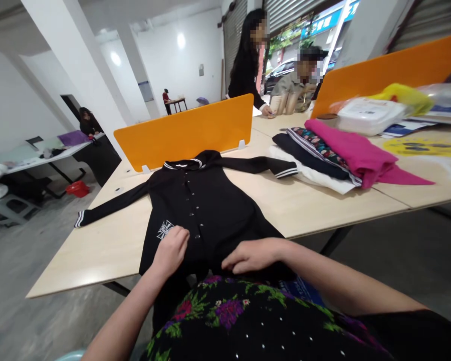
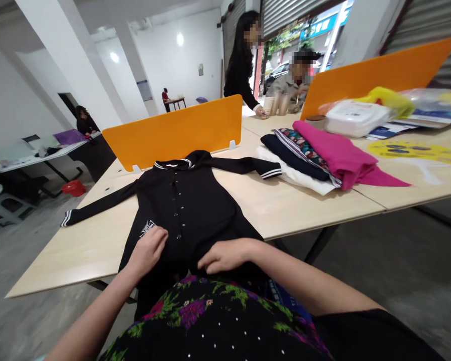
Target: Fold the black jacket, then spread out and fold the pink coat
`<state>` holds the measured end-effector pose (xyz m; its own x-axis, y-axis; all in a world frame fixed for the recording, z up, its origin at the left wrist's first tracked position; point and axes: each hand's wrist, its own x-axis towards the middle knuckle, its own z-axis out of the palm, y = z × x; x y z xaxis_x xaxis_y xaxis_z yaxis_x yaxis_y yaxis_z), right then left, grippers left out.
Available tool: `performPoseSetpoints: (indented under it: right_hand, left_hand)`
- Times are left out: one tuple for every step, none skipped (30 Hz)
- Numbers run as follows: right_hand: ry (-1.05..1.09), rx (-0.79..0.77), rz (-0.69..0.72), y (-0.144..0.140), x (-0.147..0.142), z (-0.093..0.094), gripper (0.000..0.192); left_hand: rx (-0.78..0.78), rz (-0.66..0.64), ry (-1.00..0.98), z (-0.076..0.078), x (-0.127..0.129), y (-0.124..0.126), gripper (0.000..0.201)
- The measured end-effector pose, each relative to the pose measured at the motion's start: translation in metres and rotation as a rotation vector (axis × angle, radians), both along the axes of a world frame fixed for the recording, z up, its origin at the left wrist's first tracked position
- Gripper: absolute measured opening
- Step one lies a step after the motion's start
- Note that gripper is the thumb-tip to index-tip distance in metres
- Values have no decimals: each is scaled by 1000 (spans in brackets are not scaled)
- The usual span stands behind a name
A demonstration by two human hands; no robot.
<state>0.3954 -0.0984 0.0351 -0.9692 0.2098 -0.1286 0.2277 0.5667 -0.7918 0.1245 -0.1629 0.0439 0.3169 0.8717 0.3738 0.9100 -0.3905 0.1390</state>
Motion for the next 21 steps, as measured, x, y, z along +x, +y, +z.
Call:
performPoseSetpoints:
  right_hand:
    - [95, -5, -42, 9, 0, 16, 36]
    - [179, 40, -121, 20, -2, 29, 38]
    - [240, 137, -230, 35, -5, 37, 40]
    - [267, 277, -359, 52, -10, 40, 43]
    - [251, 437, -488, 71, -14, 37, 45]
    - [187, 587, -592, 92, -18, 29, 48]
    - [80, 704, -667, 113, -20, 18, 51]
    - [-42, 767, -706, 135, -20, 5, 52]
    - [-150, 774, -717, 156, -17, -8, 53]
    - [-238, 749, -734, 175, -13, -19, 53]
    - [-305, 720, -752, 192, -8, -27, 53]
    - [-358, 696, -776, 206, -3, -32, 53]
    - [-404, 689, -806, 219, 0, -32, 52]
    - [-451, 701, -832, 229, 1, -29, 51]
    - [-488, 731, -852, 238, -1, -23, 49]
    - [-507, 771, -864, 246, -8, -15, 48]
    - [-499, 814, -879, 254, -18, -6, 47]
    - [-464, 852, -900, 262, -31, 3, 47]
    - [-407, 882, -919, 269, -47, 11, 49]
    - [-340, 903, -935, 277, -63, 18, 51]
    - [-284, 910, -943, 285, -81, 22, 52]
  left_hand:
    - [14, 16, -19, 5, -6, 17, 27]
    - [29, 31, -33, 8, -12, 37, 27]
    - [44, 46, -46, 10, -17, 59, 28]
    - [57, 67, -64, 11, -21, 81, 28]
    - [64, 97, -85, 10, -24, 102, 29]
    - [57, 136, -97, 7, -26, 122, 30]
    - [33, 182, -96, 2, -27, 140, 32]
    - [-9, 230, -82, -5, -28, 155, 37]
    - [-61, 270, -53, -13, -28, 166, 43]
    - [-115, 298, -14, -21, -27, 174, 49]
    - [-162, 313, 28, -29, -27, 179, 54]
    - [-191, 319, 63, -37, -26, 181, 57]
    - [-203, 320, 87, -43, -26, 182, 59]
    - [-203, 318, 104, -47, -26, 181, 61]
    - [-196, 319, 113, -50, -26, 180, 62]
    - [-185, 322, 117, -52, -25, 180, 63]
    - [-173, 324, 118, -52, -25, 179, 63]
    - [-160, 326, 118, -53, -25, 179, 62]
    - [-147, 326, 119, -53, -25, 179, 62]
    - [-135, 325, 119, -52, -25, 179, 60]
    - [-126, 322, 119, -52, -25, 179, 59]
